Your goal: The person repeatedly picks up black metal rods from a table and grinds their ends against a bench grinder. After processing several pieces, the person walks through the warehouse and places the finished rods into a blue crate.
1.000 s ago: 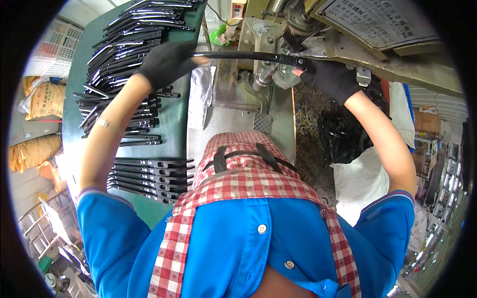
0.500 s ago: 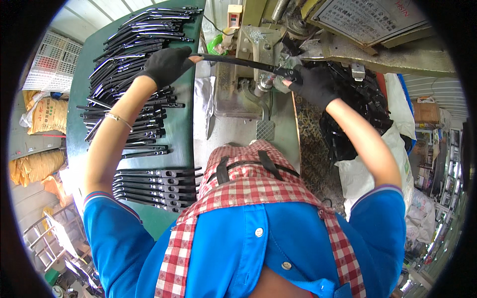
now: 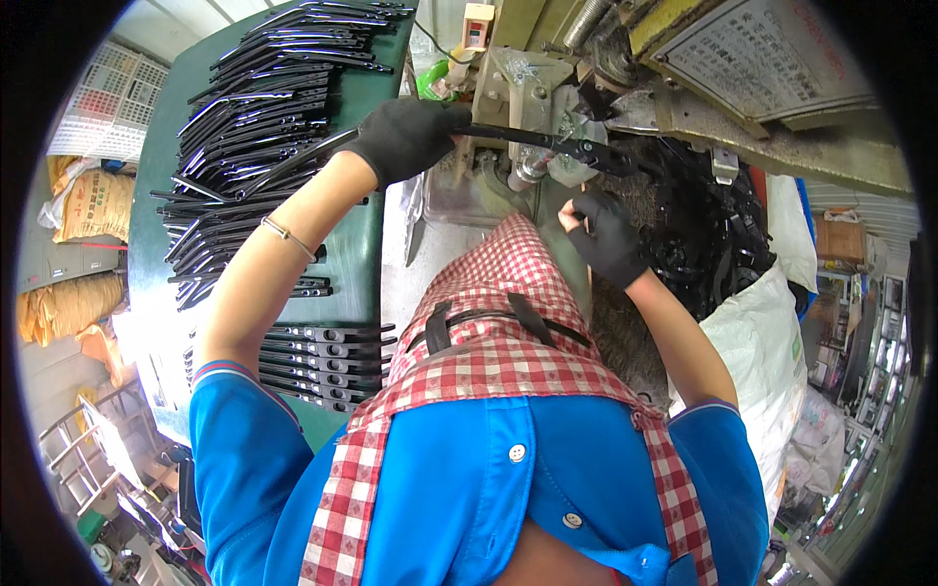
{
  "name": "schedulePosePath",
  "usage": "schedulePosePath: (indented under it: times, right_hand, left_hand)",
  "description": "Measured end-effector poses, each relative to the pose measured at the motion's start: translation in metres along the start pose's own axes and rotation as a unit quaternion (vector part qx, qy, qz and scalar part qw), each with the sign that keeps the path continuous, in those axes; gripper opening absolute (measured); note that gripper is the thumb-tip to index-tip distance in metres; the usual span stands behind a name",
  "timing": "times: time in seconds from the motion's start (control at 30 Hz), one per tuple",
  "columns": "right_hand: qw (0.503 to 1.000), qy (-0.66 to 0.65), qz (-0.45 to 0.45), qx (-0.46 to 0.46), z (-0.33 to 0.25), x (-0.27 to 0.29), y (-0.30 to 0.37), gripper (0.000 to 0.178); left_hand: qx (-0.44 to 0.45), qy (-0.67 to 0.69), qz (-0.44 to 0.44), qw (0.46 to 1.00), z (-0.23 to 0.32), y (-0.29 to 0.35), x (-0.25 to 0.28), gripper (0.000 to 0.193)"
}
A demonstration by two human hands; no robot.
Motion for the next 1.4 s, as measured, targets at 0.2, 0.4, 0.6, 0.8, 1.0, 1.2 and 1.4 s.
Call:
schedulePosePath:
  times: [0.2, 0.4, 0.6, 0.8, 1.0, 1.2, 1.4]
  right_hand:
    - [0.963, 0.137, 0.03, -0.231, 0.122, -0.045, -0.042, 0.033]
    - [0.912, 0.331, -0.097, -0.22, 0.146, -0.061, -0.076, 0.034]
    - [0.944, 0.31, 0.108, -0.005, 0.172, -0.071, -0.076, 0.034]
    - [0.948, 0.242, -0.055, -0.197, 0.156, -0.064, -0.076, 0.032]
    - [0.959, 0.178, -0.021, -0.218, 0.183, -0.071, -0.068, 0.024]
    - [0.841, -0.476, 0.089, -0.241, 0.114, -0.022, -0.085, 0.012]
    - [0.827, -0.517, 0.017, -0.219, 0.037, 0.021, -0.083, 0.015]
  left_hand:
    - [-0.016, 0.038, 0.0, 0.999, 0.004, 0.002, 0.009, 0.019]
    - [-0.04, 0.078, 0.096, 0.992, 0.013, -0.001, -0.002, 0.025]
    - [-0.002, 0.135, 0.072, 0.988, 0.043, 0.021, 0.007, 0.035]
    - [0.105, 0.102, -0.031, 0.989, 0.033, 0.148, -0.045, 0.023]
    - [0.231, 0.044, -0.012, 0.972, -0.006, 0.276, -0.074, 0.029]
    - [0.426, -0.017, 0.088, 0.9, -0.019, 0.361, -0.093, 0.021]
    - [0.565, -0.061, 0.173, 0.804, -0.062, 0.408, -0.108, 0.02]
Point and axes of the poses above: each hand's wrist, its own y-axis away from the middle knuckle, its own x-axis out of the back of the hand, z = x × y, the point moved 3 cm from there along -y, towards the middle knuckle, and after that the axes turned 2 degrees about -y, right-handed, at the moved point
